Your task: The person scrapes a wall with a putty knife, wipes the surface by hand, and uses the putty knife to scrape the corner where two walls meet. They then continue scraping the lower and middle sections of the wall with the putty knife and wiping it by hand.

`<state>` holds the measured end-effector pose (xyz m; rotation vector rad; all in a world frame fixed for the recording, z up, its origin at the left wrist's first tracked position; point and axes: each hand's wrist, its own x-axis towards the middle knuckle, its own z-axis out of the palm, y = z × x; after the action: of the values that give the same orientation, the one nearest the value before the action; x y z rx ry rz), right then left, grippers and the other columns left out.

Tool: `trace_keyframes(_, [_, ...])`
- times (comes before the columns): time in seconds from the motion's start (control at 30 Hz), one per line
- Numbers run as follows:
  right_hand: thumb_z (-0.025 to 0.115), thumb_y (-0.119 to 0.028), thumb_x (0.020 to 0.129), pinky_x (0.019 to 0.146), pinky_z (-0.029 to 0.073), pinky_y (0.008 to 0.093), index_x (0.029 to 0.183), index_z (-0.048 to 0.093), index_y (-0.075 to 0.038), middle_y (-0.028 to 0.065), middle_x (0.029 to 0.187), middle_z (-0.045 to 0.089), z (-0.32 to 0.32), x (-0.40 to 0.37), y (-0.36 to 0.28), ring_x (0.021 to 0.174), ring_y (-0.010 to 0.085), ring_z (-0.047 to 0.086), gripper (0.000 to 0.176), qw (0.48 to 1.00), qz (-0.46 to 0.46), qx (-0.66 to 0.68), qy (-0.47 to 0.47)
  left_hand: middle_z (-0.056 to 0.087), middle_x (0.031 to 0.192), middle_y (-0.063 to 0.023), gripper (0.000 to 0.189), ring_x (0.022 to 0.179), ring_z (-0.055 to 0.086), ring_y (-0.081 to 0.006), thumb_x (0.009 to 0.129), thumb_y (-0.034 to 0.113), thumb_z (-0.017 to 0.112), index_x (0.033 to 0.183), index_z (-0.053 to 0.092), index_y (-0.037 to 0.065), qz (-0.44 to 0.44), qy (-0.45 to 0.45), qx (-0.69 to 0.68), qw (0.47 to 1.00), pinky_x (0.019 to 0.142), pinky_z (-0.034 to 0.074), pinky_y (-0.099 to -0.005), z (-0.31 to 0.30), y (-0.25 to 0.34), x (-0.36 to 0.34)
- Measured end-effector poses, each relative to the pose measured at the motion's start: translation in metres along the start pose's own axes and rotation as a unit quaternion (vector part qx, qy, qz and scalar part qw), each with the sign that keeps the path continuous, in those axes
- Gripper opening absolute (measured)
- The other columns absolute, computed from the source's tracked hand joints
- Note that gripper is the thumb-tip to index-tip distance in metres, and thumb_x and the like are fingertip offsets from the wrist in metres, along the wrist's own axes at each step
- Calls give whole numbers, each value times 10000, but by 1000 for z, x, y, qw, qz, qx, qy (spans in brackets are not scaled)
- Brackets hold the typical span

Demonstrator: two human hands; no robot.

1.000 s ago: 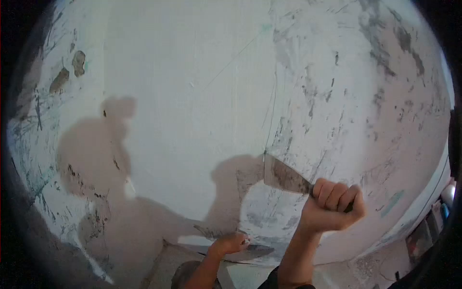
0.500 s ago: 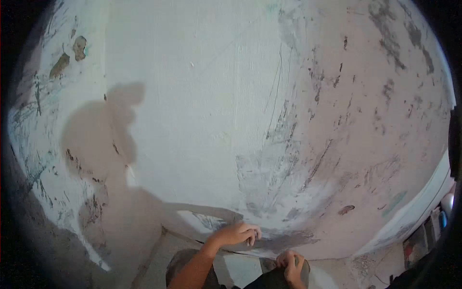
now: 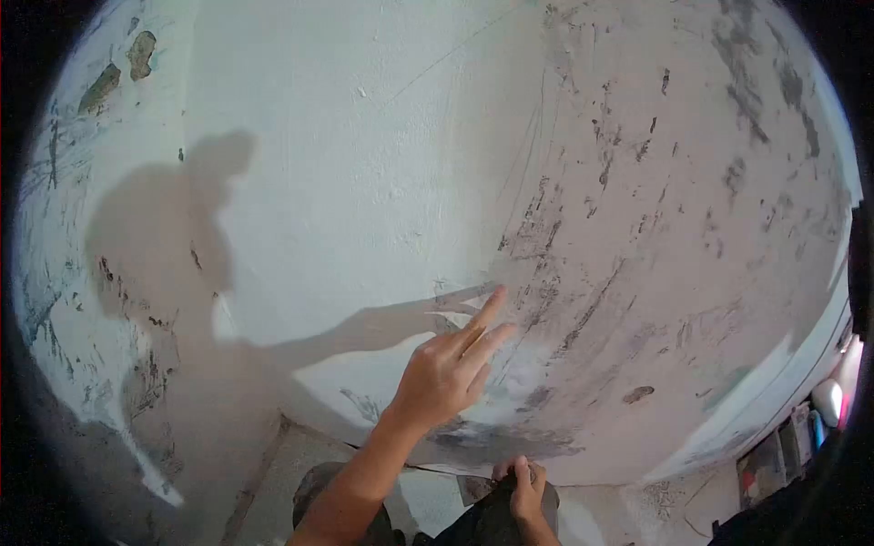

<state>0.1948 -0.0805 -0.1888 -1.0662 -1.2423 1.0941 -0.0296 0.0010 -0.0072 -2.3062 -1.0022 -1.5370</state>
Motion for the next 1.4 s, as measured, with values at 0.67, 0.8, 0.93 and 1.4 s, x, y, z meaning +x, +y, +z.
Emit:
trace_keyframes(0.67, [445, -364, 1088, 713, 455, 376, 742, 598, 33, 99, 743, 593, 2, -4, -11, 729, 213, 561, 548, 999, 25, 21, -9, 487, 1506, -219, 367, 647, 662, -144, 792, -28, 578, 1140, 684, 16, -28, 80, -3, 996, 583, 532, -278, -4, -9, 7])
trace_keyframes(0.8, [443, -362, 1085, 717, 461, 385, 759, 623, 39, 100, 738, 591, 1, -3, -12, 734, 214, 569, 548, 999, 21, 17, -26, 470, 1519, -221, 376, 641, 661, -143, 795, -27, 580, 1153, 684, 22, 2, 69, -4, 998, 571, 525, -267, 3, -13, 2])
trace_keyframes(0.93, [456, -370, 1072, 723, 473, 380, 907, 695, 57, 103, 752, 585, 6, 2, -20, 766, 208, 582, 516, 993, -31, -108, -41, 456, 1534, -209, 384, 648, 662, -134, 800, -27, 582, 1165, 684, 37, -20, 66, -24, 997, 568, 525, -260, 1, -9, 7])
trace_keyframes(1.4, [434, -644, 1003, 647, 527, 299, 1068, 651, -12, 86, 889, 663, -58, -28, -93, 767, 171, 617, 671, 946, -63, 204, 245, 456, 1553, -139, 407, 801, 696, -164, 808, -27, 571, 1189, 686, 63, -52, 68, -104, 991, 649, 548, -285, -36, -19, 17])
